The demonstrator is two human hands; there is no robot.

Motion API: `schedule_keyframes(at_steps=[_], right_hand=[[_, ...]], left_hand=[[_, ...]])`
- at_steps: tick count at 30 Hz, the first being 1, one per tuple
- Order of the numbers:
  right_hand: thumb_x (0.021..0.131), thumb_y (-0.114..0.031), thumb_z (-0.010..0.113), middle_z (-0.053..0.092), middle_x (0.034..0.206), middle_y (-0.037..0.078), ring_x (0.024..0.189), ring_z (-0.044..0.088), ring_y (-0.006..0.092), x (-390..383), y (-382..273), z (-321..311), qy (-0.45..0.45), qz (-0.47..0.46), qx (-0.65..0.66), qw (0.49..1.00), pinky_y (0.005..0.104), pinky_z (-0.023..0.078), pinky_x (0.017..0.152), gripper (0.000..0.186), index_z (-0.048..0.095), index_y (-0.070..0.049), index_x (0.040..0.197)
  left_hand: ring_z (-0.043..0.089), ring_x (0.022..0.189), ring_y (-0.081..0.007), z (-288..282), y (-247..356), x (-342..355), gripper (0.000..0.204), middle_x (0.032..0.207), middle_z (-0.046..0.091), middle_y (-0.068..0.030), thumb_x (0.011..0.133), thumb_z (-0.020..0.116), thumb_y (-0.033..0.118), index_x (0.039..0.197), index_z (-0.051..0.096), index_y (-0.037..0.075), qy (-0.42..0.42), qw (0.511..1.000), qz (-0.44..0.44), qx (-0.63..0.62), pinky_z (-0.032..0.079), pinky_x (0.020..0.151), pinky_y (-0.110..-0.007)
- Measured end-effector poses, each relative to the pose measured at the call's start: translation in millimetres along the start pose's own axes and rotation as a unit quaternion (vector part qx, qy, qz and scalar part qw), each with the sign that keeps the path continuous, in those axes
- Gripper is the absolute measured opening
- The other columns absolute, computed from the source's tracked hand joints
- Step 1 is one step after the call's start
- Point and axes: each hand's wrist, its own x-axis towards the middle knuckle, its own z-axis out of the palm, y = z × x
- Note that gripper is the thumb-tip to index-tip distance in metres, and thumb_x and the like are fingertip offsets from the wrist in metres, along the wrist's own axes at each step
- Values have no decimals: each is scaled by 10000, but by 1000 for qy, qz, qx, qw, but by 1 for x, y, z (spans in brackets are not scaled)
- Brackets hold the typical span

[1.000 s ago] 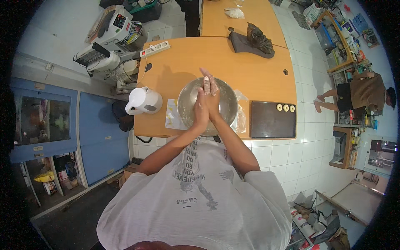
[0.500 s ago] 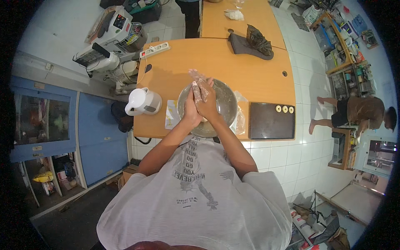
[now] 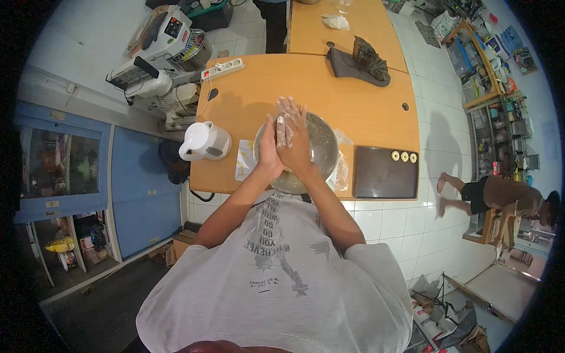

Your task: The person shapes dough balls into donuts by hand and places one onto a baking tray. The person rubs their hands together over a metal bowl to remove flour and shapes another dough ball into a donut.

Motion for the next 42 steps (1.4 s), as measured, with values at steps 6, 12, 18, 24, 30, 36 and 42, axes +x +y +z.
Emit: schedule_keyframes(at_steps=[6,12,18,24,30,36,42], right_hand=[[1029,-124,489,579,1468,197,1464,432,396,-5,-12,2,-55,0,180,982,508,219,1254,403,598,-11,1399],[1017,-43,536,626,1424,184,1422,509,365,-4,17,9,-11,60,7,998,480,335,1202,360,630,-4,1363],[997,-59,544,646,1407,158,1393,538,354,-12,-18,11,-19,41,146,988,470,327,1208,372,642,-20,1353],[944,-22,585,571,1462,228,1405,490,422,8,1,-6,-69,89,134,985,469,353,1185,443,608,-14,1386],[893,43,594,647,1371,221,1333,579,397,-14,-14,15,-30,47,160,986,410,412,1131,452,647,-17,1338],[911,-12,589,617,1394,245,1364,535,422,-6,3,1,-115,2,123,986,448,367,1174,455,622,5,1364],[932,-49,566,567,1460,233,1429,468,407,-6,-16,0,-65,-46,9,997,521,287,1228,435,623,18,1358]], left_hand=[[457,1426,-224,-26,-23,22,662,1569,467,-76,1107,313,554,1583,365,96,-61,996,62,-27,361,1185,-392],[477,1408,-217,-27,-40,12,663,1546,492,-58,1093,348,588,1573,386,132,81,996,-22,3,381,1172,-387],[468,1417,-216,-37,-18,38,676,1554,485,-65,1093,341,591,1573,387,116,-68,993,69,-70,365,1181,-381],[494,1395,-219,-11,-41,0,659,1530,510,-58,1088,356,596,1558,411,137,59,997,43,-27,384,1169,-385],[334,1527,-257,-39,-19,35,757,1638,363,-179,1109,264,556,1590,294,-27,-53,989,117,-66,263,1266,-382],[299,1546,-272,-39,-32,25,715,1645,350,-190,1117,243,510,1596,286,-19,-198,971,58,-120,243,1278,-388],[388,1494,-251,-19,1,18,694,1633,394,-141,1110,256,524,1590,327,28,-80,994,52,-54,297,1243,-385]])
